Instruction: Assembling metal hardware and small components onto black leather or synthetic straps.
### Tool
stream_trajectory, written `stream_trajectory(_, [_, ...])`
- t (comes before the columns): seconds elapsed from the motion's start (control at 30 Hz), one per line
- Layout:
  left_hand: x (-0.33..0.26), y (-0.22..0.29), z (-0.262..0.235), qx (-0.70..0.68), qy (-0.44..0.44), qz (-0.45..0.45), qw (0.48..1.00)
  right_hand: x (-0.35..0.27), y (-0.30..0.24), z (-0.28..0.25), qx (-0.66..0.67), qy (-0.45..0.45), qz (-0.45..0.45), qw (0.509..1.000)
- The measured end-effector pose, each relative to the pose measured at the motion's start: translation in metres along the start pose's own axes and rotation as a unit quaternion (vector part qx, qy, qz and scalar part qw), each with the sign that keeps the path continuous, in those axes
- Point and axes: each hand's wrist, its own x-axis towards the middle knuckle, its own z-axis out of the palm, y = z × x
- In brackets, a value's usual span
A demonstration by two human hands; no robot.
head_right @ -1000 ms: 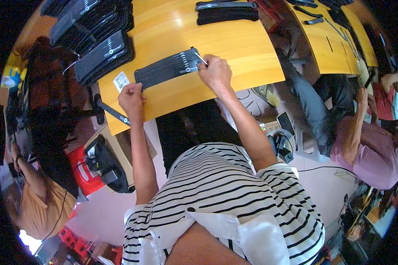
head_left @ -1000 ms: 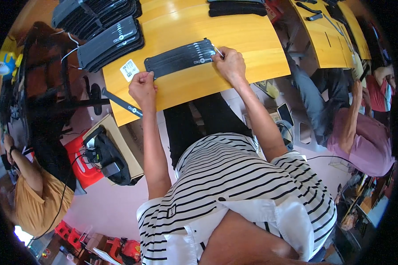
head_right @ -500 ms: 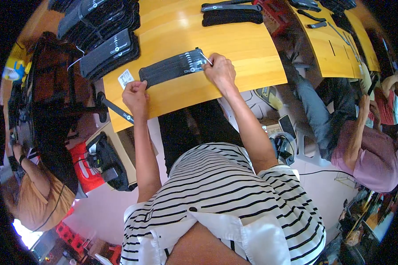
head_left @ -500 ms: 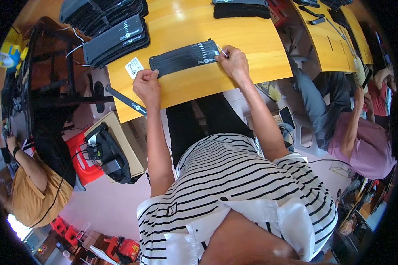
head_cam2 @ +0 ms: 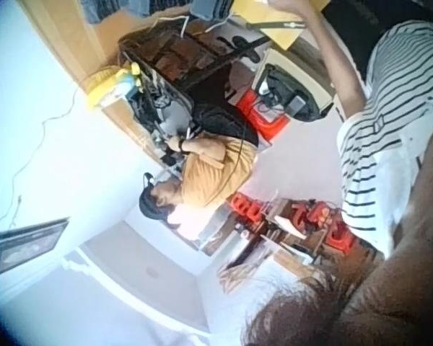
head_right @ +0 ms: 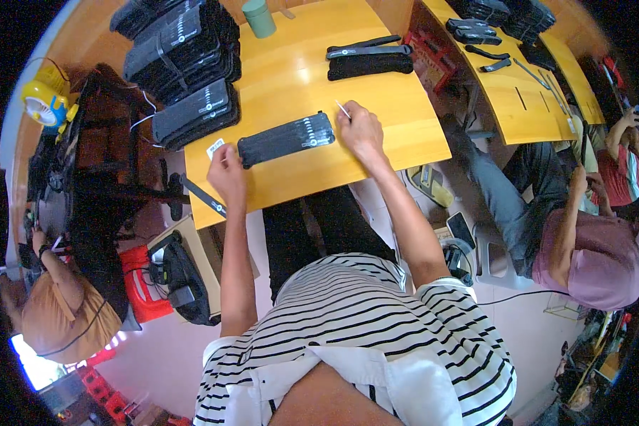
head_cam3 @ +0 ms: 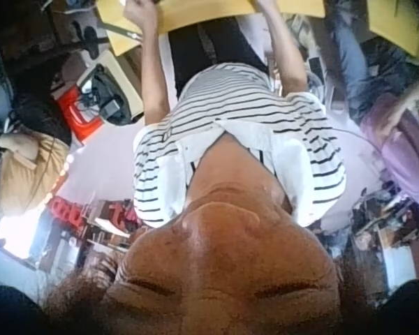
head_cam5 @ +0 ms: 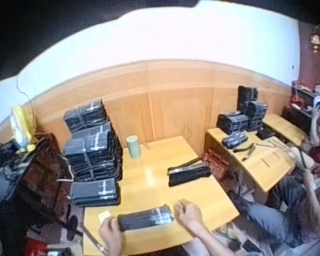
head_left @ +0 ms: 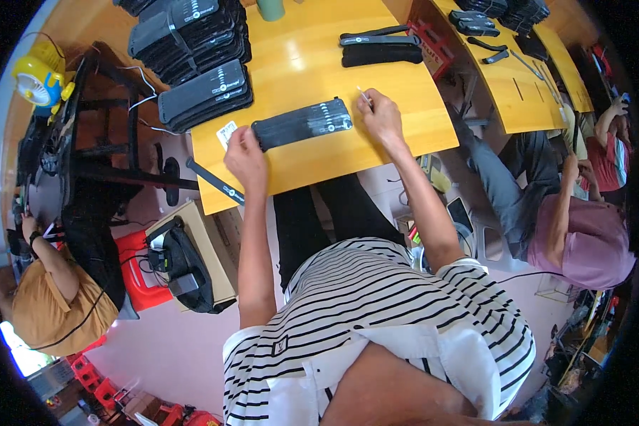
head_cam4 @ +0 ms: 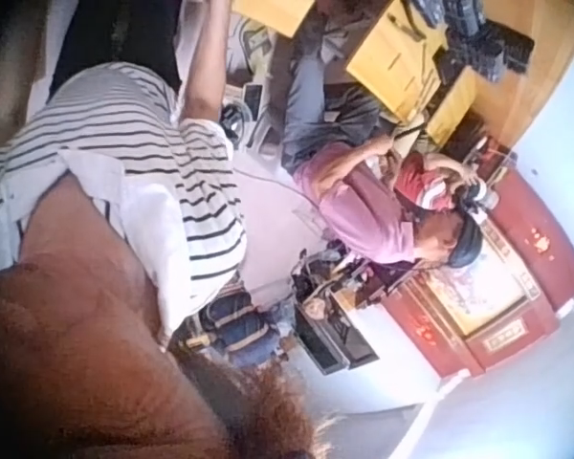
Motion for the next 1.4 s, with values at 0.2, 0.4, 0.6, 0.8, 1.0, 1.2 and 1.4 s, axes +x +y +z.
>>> stream_trajectory(0.2, [-0.006, 0.023, 0.049, 0.158, -0.16, 0.236, 0.945, 0.031, -0.019, 0.07, -0.174, 0.113, -0.143, 0.968])
stream_trajectory(0.4, [-0.005, 0.008, 0.066, 0.294, -0.225, 0.26, 0.892, 0.039, -0.015, 0.102, -0.297, 0.138, -0.197, 0.924])
stream_trajectory(0.6, [-0.005, 0.011, 0.063, 0.296, -0.238, 0.251, 0.89, 0.039, -0.017, 0.1, -0.305, 0.141, -0.203, 0.92])
stream_trajectory(0.8, [-0.001, 0.003, 0.056, 0.266, -0.243, 0.254, 0.898, 0.038, -0.02, 0.101, -0.298, 0.136, -0.204, 0.923])
stream_trajectory(1.0, [0.002, -0.007, 0.035, 0.304, -0.234, 0.247, 0.89, 0.037, -0.019, 0.097, -0.285, 0.143, -0.211, 0.924])
stream_trajectory(1.2, [0.006, -0.007, 0.038, 0.293, -0.234, 0.251, 0.892, 0.037, -0.013, 0.094, -0.262, 0.157, -0.204, 0.93])
stream_trajectory(1.4, [0.003, -0.014, 0.028, 0.216, -0.228, 0.227, 0.922, 0.028, 0.015, 0.057, -0.303, 0.163, -0.163, 0.925])
